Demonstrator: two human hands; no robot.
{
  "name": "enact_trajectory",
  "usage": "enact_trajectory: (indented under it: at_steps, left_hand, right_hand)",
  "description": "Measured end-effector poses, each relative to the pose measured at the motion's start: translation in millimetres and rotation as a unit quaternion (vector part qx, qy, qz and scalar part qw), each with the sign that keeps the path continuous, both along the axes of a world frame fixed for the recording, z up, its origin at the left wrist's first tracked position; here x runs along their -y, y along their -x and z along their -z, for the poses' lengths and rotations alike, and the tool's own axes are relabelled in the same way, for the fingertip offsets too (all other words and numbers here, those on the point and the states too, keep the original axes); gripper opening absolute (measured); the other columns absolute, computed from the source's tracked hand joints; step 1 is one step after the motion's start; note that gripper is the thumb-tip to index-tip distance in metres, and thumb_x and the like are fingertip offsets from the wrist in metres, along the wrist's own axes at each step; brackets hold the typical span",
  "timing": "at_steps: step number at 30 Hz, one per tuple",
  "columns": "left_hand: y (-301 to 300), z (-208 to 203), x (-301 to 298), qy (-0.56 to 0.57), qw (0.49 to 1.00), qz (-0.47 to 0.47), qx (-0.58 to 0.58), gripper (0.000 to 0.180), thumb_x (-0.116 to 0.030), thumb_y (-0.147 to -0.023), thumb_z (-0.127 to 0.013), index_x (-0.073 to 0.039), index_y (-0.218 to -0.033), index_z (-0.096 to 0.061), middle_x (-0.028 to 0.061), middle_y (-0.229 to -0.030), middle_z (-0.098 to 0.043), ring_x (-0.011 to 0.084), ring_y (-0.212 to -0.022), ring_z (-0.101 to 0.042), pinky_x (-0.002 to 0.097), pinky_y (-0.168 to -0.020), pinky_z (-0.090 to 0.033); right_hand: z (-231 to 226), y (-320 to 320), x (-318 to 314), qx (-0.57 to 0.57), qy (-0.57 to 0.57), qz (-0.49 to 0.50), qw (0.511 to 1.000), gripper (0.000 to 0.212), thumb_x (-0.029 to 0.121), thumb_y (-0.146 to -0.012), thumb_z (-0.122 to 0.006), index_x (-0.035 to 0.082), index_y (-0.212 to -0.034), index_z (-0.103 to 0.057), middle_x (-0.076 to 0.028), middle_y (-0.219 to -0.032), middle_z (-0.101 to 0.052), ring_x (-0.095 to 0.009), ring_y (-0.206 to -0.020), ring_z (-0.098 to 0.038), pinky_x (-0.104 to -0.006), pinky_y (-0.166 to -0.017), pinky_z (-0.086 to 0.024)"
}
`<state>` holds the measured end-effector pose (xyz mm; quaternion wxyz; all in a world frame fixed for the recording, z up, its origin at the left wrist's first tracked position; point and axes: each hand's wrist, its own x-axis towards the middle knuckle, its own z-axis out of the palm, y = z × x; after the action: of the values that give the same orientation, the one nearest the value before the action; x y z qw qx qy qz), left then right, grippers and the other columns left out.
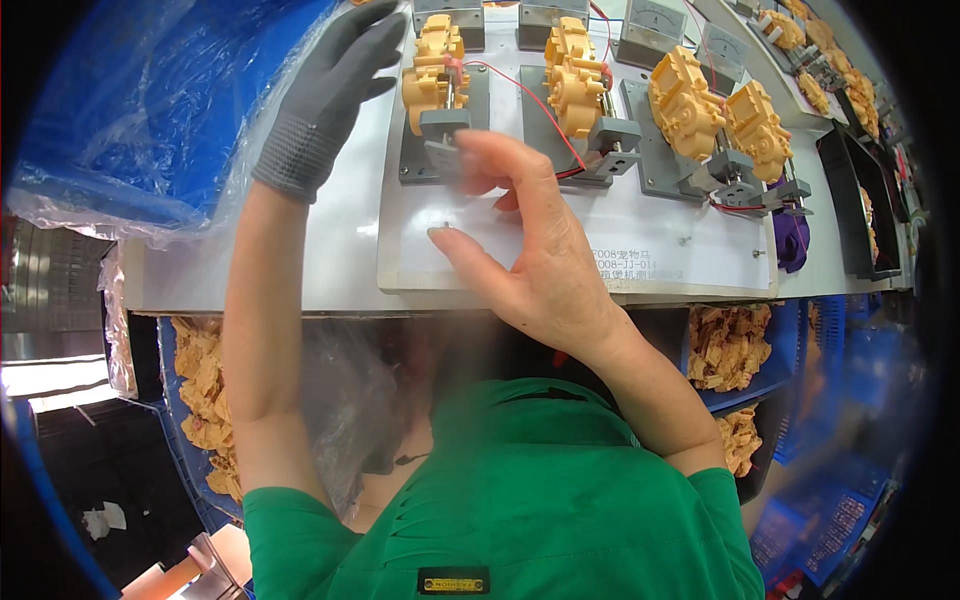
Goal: The person mounts plastic toy motor assemblies onto testing fixtures, operates the switches on the testing board by hand to test them, and removes the assemblies from the fixtures.
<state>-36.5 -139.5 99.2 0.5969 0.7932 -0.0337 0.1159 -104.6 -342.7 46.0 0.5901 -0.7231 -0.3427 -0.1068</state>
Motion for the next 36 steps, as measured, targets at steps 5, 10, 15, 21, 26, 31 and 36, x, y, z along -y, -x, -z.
enact_trajectory:
  at_steps: [5, 10, 15, 21, 26, 31, 36]
  left_hand:
    - [-8, -22, 14, -0.216, 0.972, 0.084, -0.049, 0.068, -0.048, -0.094, -0.058, -0.005, -0.144, -0.044, 0.0129, -0.132, -0.056, 0.0210, -0.123, -0.054, 0.0344, -0.101, -0.045]
    - [-28, -28, 9, -0.353, 0.929, 0.087, -0.064, 0.073, -0.039, -0.085, -0.067, -0.002, -0.143, -0.043, 0.0181, -0.126, -0.058, 0.0213, -0.111, -0.060, 0.0314, -0.087, -0.052]
    - [-42, -36, 26, -0.420, 0.899, 0.120, -0.034, 0.036, -0.023, -0.079, -0.065, -0.008, -0.112, -0.065, 0.0088, -0.095, -0.068, 0.0175, -0.084, -0.065, 0.0300, -0.072, -0.053]
    - [13, -121, 11, -0.309, 0.950, -0.012, -0.041, 0.062, -0.049, -0.068, -0.074, -0.004, -0.111, -0.069, 0.0187, -0.112, -0.067, 0.0275, -0.097, -0.067, 0.0347, -0.079, -0.055]
    - [169, -31, -107, -0.072, 0.967, -0.236, 0.055, 0.058, -0.027, -0.080, -0.066, -0.002, -0.130, -0.054, 0.0139, -0.110, -0.065, 0.0197, -0.096, -0.064, 0.0309, -0.080, -0.054]
    - [357, 110, -225, -0.042, 0.774, -0.622, -0.110, 0.073, -0.014, -0.078, -0.067, -0.003, -0.143, -0.037, 0.0130, -0.119, -0.057, 0.0185, -0.096, -0.060, 0.0286, -0.078, -0.053]
    - [525, 169, -272, 0.045, 0.638, -0.629, -0.443, 0.065, -0.033, -0.080, -0.063, -0.017, -0.140, -0.047, 0.0110, -0.097, -0.065, 0.0227, -0.075, -0.064, 0.0383, -0.067, -0.054]
  right_hand:
    - [-3, -5, -1, -0.001, -0.013, -0.019, 1.000, 0.057, 0.013, -0.084, -0.072, 0.002, -0.133, -0.046, -0.015, -0.118, -0.057, -0.029, -0.103, -0.058, -0.0392, -0.093, -0.046]
    - [-5, -8, -1, 0.016, 0.003, -0.094, 0.995, 0.051, 0.016, -0.084, -0.072, 0.002, -0.129, -0.051, -0.015, -0.113, -0.060, -0.029, -0.102, -0.059, -0.0393, -0.092, -0.047]
    - [-4, -1, 0, 0.015, 0.024, -0.055, 0.998, 0.055, 0.011, -0.080, -0.073, 0.005, -0.130, -0.054, -0.010, -0.119, -0.062, -0.021, -0.100, -0.060, -0.0335, -0.088, -0.046]
    - [2, 3, 10, -0.037, 0.028, -0.023, 0.999, 0.053, 0.009, -0.086, -0.068, 0.007, -0.136, -0.050, -0.007, -0.118, -0.060, -0.017, -0.105, -0.057, -0.0304, -0.091, -0.043]
    - [1, 4, -3, -0.011, 0.053, 0.011, 0.998, 0.057, 0.011, -0.089, -0.067, 0.007, -0.141, -0.045, -0.012, -0.126, -0.059, -0.018, -0.112, -0.058, -0.0322, -0.093, -0.043]
    - [2, -2, -7, 0.012, 0.055, 0.017, 0.998, 0.056, 0.013, -0.091, -0.067, 0.007, -0.141, -0.045, -0.013, -0.125, -0.060, -0.019, -0.111, -0.059, -0.0321, -0.092, -0.043]
    - [-2, -1, -5, 0.013, 0.033, 0.013, 0.999, 0.054, 0.012, -0.091, -0.067, 0.007, -0.140, -0.046, -0.012, -0.124, -0.060, -0.020, -0.112, -0.059, -0.0324, -0.092, -0.044]
